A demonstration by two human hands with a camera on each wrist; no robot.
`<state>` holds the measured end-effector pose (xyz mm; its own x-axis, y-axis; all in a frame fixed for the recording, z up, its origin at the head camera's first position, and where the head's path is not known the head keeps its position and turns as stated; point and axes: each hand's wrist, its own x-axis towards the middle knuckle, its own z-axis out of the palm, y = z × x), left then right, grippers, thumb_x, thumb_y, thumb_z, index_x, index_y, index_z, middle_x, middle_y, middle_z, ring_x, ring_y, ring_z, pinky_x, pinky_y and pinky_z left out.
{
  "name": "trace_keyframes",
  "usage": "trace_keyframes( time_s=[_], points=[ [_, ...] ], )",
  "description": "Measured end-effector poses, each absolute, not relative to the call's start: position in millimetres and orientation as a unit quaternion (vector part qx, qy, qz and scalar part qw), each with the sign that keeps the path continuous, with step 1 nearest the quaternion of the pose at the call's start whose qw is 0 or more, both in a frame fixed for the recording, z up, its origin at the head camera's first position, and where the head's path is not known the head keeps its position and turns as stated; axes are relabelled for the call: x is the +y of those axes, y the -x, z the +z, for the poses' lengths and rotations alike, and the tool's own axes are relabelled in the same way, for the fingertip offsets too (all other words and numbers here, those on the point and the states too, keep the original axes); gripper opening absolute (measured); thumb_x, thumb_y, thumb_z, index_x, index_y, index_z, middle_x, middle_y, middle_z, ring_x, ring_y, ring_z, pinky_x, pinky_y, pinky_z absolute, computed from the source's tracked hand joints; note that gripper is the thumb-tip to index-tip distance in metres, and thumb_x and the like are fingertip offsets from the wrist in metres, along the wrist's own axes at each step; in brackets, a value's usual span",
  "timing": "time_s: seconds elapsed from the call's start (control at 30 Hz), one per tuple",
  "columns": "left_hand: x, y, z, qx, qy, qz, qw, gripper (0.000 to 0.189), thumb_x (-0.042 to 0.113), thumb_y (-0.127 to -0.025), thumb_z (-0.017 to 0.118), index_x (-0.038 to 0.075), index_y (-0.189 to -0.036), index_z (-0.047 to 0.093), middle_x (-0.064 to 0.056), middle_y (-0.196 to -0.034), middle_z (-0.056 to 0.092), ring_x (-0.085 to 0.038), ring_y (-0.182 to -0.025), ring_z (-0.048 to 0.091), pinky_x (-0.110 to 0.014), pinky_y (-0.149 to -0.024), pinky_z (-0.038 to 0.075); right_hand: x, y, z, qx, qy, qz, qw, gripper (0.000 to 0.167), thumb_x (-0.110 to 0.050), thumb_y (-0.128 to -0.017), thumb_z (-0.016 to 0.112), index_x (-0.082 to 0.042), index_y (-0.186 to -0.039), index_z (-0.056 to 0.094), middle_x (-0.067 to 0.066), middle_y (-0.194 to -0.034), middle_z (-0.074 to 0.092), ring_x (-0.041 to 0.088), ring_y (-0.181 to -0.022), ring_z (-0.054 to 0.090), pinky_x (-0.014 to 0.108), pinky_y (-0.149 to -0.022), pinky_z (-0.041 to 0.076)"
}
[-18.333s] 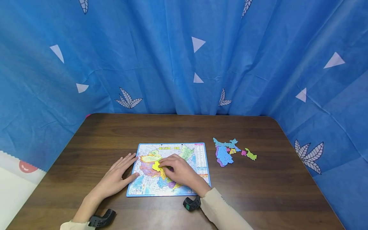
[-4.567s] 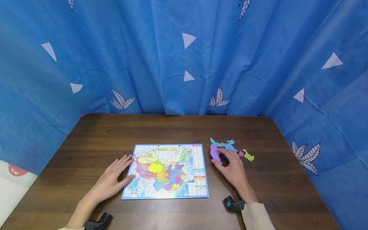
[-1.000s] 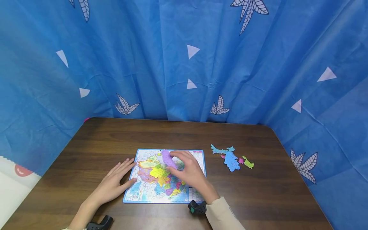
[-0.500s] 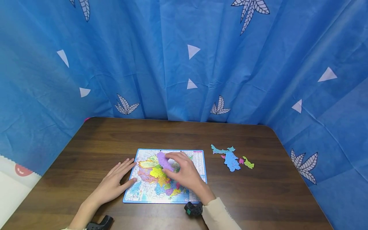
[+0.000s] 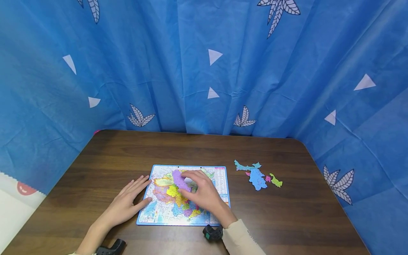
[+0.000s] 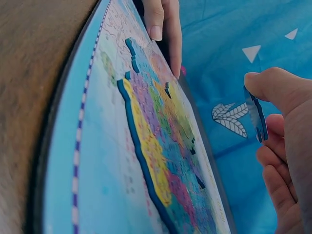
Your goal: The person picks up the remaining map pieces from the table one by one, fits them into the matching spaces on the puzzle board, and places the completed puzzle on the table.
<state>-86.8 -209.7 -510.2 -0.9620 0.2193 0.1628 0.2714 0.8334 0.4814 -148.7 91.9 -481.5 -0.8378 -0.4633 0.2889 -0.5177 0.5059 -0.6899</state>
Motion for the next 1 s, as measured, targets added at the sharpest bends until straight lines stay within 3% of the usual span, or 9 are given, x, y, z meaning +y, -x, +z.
trace_keyframes(
  time_s=[1.0],
  points=[
    [-208.5, 86.7, -510.5, -0.956, 0.131, -0.258, 0.056, 0.067, 0.05, -0.097, 0.066, 0.012, -0.151, 0.054, -0.011, -0.159, 0.048, -0.033, -0.153, 0.036, -0.058, -0.125, 0.023, 87.2, 150.2, -502.7, -0.848, -0.331, 0.412, 0.048, 0.047, -0.031, -0.086, 0.085, -0.024, -0.13, 0.069, -0.013, -0.133, 0.067, 0.009, -0.124, 0.06, 0.036, -0.102, 0.056]
  ],
)
